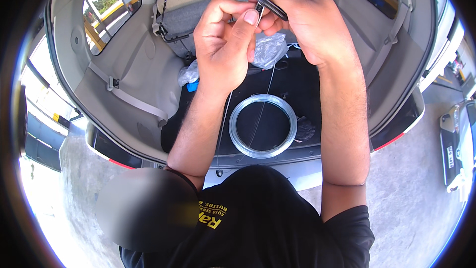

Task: The person walks through an auto repair shop carrying a coiled wire, places it in the trunk of a gray SUV, and then measures and cuts a length of wire. The person strips the wire ends and attaches a small black connector to one end.

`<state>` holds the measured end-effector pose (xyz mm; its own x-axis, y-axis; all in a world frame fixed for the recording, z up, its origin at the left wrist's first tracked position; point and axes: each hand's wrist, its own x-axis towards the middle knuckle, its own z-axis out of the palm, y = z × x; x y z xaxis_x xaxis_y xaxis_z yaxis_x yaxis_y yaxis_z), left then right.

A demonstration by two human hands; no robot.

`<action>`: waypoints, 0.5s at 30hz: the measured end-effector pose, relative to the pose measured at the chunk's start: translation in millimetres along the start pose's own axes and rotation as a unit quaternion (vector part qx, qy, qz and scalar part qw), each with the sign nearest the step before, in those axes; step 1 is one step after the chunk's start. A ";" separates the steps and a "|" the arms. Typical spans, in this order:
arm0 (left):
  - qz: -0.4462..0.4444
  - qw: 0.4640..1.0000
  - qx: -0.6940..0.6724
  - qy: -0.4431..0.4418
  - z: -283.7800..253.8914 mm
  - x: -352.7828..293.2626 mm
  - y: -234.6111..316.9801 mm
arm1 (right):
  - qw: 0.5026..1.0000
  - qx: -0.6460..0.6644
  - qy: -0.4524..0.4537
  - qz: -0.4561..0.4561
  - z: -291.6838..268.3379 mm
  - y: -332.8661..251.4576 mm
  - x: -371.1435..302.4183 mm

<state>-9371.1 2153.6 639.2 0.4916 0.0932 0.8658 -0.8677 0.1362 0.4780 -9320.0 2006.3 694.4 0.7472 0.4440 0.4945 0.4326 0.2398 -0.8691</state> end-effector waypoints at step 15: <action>-0.015 0.999 0.035 -0.015 -7.5 -0.2 -8.6 | 0.999 0.020 -0.022 0.019 -6.5 5.4 0.8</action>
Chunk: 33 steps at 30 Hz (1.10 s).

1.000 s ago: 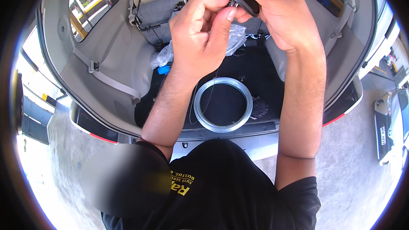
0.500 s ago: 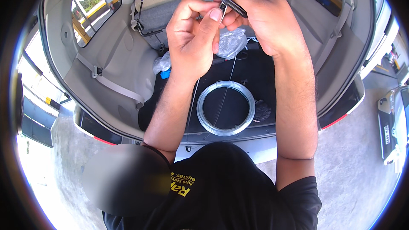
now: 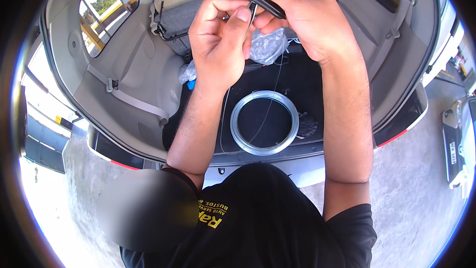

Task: The person walks through an auto repair shop carrying a coiled wire, places it in the trunk of a gray SUV, and then measures and cuts a length of wire. The person strips the wire ends and attaches a small black connector to one end.

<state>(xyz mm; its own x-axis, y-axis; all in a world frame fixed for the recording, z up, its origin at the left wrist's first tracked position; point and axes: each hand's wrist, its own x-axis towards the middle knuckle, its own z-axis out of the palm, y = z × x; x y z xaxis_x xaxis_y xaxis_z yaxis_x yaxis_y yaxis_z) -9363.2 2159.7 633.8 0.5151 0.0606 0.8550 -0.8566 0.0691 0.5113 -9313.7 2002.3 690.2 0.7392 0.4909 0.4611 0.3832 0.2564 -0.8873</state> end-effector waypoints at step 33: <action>-0.120 0.990 0.075 0.021 15.3 -4.2 0.8 | 0.992 -0.080 0.060 -0.071 5.8 5.4 -4.0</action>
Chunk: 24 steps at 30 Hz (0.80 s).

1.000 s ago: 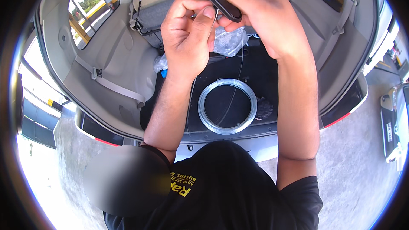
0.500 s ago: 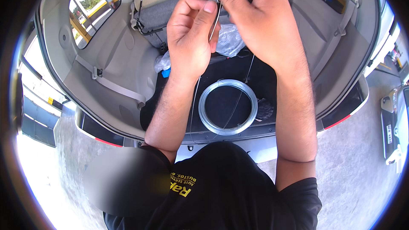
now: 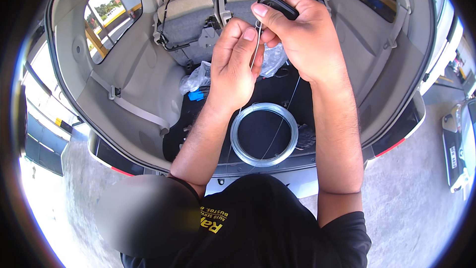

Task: The person walks through an auto repair shop carrying a coiled wire, places it in the trunk of a gray SUV, and then measures and cuts a length of wire. The person strips the wire ends and attaches a small black connector to one end.

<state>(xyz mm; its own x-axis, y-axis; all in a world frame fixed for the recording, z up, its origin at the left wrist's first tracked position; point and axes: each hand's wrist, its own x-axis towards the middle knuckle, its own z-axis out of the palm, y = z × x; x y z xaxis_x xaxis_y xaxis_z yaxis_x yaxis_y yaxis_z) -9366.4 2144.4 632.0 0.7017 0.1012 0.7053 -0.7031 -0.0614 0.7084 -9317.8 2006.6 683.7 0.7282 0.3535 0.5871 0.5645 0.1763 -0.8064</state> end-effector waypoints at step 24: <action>0.096 0.995 0.025 -0.012 0.1 -1.1 5.3 | 0.979 0.194 -0.041 0.049 -14.5 -17.8 6.4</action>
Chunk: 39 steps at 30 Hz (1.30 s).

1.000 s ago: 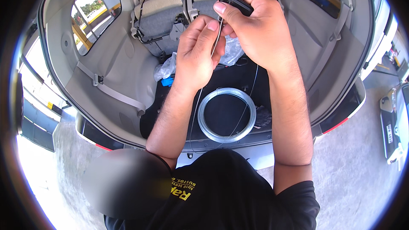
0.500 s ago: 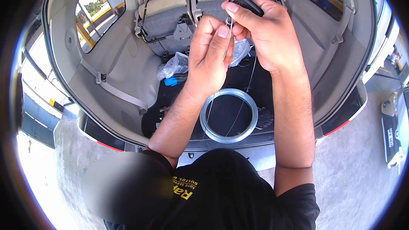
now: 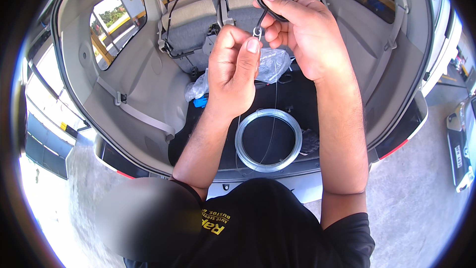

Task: The person walks through an auto repair shop carrying a coiled wire, places it in the trunk of a gray SUV, and then measures and cuts a length of wire. The person strips the wire ends and attaches a small black connector to one end.

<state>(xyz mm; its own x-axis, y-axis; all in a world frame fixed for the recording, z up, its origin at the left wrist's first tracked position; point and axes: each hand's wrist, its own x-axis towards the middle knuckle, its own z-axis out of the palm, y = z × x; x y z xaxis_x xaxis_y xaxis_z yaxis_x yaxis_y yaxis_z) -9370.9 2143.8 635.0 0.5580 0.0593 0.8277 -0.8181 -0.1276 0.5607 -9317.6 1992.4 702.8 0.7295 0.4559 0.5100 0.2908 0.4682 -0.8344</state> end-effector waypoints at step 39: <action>-0.013 0.996 0.085 0.003 -13.9 -8.4 28.8 | 0.994 -0.100 -0.030 0.033 13.6 6.1 -17.7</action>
<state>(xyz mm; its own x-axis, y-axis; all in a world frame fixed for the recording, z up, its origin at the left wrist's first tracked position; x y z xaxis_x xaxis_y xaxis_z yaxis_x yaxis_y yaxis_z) -9401.0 2153.3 644.5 0.5767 0.0713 0.8139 -0.7683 -0.2916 0.5699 -9337.1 1997.5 691.5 0.7144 0.5278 0.4594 0.3655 0.2783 -0.8882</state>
